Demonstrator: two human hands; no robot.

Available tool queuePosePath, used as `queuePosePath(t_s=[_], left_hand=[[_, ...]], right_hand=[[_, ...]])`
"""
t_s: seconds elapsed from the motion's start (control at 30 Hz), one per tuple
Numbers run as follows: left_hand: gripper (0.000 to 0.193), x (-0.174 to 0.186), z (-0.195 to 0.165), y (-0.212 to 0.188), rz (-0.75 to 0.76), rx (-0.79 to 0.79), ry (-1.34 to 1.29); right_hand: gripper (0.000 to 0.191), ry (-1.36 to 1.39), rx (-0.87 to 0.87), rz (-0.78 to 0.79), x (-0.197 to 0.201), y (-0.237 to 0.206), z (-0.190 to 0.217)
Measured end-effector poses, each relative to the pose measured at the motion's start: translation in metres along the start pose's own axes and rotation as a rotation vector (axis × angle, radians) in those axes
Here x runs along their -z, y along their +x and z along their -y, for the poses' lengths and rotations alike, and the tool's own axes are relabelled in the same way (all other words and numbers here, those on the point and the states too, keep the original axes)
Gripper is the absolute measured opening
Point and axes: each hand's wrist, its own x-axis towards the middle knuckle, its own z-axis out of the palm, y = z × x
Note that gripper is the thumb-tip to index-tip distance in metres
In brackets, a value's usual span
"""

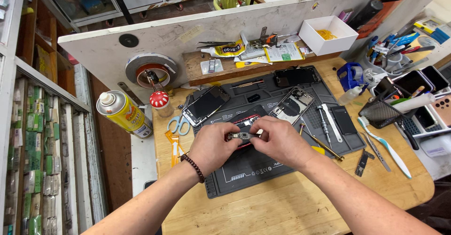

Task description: The person repairs a red smartphone at a repair workbench. They lift the opened phone, remove and reposition internal components including the battery and logic board, use a screwdriver and tweezers on small screws and connectors, and work on the phone laid on a repair mat among other disassembled phones.

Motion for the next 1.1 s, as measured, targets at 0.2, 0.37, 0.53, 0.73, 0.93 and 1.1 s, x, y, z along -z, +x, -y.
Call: queuePosePath(t_s=[0.2,0.37,0.53,0.73,0.93,1.1], left_hand=[[0.029,0.008,0.006,0.015,-0.065,0.146,0.099],[0.028,0.004,0.008,0.030,-0.103,0.209,0.111],[0.027,-0.006,0.007,0.043,-0.173,0.192,0.152],[0.028,-0.009,0.012,0.041,-0.125,0.203,0.156],[0.028,-0.006,0.017,0.037,-0.124,0.185,0.136],[0.028,-0.003,0.017,0.036,-0.136,0.212,0.111]], right_hand=[[0.038,0.061,-0.170,-0.153,0.010,0.008,-0.020],[0.029,-0.007,-0.309,-0.188,0.015,0.008,-0.046],[0.022,-0.069,-0.198,-0.244,0.006,0.009,-0.051],[0.023,-0.199,-0.186,-0.185,0.001,0.034,-0.040],[0.024,-0.303,-0.171,-0.006,0.002,0.054,-0.026],[0.026,-0.330,-0.201,0.046,0.001,0.061,-0.018]])
